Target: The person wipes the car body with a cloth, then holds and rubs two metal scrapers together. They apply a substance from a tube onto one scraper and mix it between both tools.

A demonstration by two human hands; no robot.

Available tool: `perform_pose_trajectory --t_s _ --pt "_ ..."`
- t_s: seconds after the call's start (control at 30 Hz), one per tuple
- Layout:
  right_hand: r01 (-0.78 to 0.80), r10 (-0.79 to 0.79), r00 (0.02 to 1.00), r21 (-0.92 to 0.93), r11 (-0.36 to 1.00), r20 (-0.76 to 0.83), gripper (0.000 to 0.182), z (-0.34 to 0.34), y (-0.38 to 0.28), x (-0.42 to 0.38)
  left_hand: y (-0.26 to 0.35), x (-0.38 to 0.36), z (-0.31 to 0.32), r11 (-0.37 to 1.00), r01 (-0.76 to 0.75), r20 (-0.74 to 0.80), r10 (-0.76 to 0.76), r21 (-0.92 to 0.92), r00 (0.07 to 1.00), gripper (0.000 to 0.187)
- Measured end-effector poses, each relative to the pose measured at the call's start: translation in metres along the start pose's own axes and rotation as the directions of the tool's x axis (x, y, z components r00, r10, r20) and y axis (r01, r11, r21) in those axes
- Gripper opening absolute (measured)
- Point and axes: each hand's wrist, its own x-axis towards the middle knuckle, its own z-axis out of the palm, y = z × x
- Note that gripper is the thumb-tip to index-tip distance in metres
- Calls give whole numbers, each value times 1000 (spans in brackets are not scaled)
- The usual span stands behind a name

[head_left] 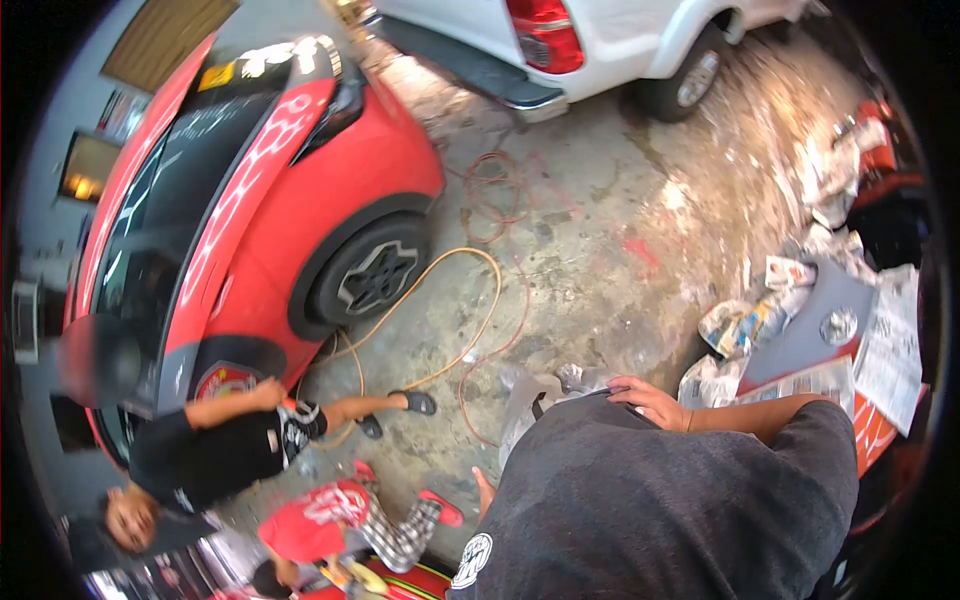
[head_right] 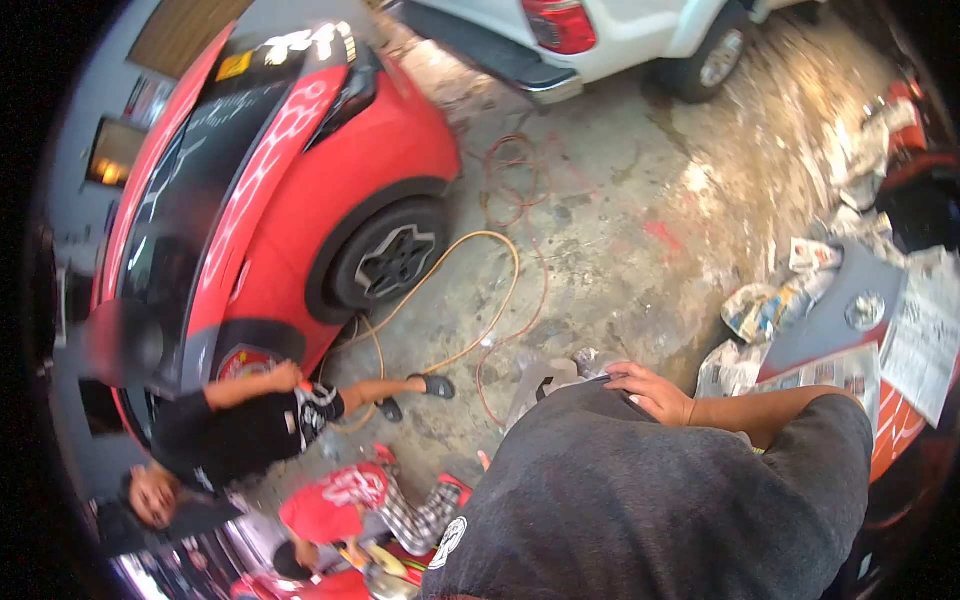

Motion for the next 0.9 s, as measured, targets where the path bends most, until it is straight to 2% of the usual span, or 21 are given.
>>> perform_pose_trajectory --t_s 0.17,0.3,0.47,0.6,0.73,0.8,0.9 --pt "-93 91 957 6 996 -275 51 12 4 -13 61 68 -77 957 -29 111 -4 288 994 91" --pt "-113 99 866 1 994 -490 52 24 -1 5 146 143 -141 859 -81 185 -17 506 983 92" --pt "-190 133 741 -15 982 -658 52 51 -5 26 280 244 -167 813 -153 220 31 562 975 94" --pt "-182 174 594 79 980 -786 57 79 -3 34 388 311 -119 857 -204 238 99 473 966 96" --pt "-179 199 438 132 975 -877 58 83 -3 34 482 346 -52 882 -266 256 174 388 951 97" --pt "-166 209 392 155 974 -896 55 80 9 30 517 353 -17 884 -291 332 168 365 928 98" --pt "-142 205 303 168 975 -931 53 64 31 17 557 345 48 887 -316 520 106 336 848 104"
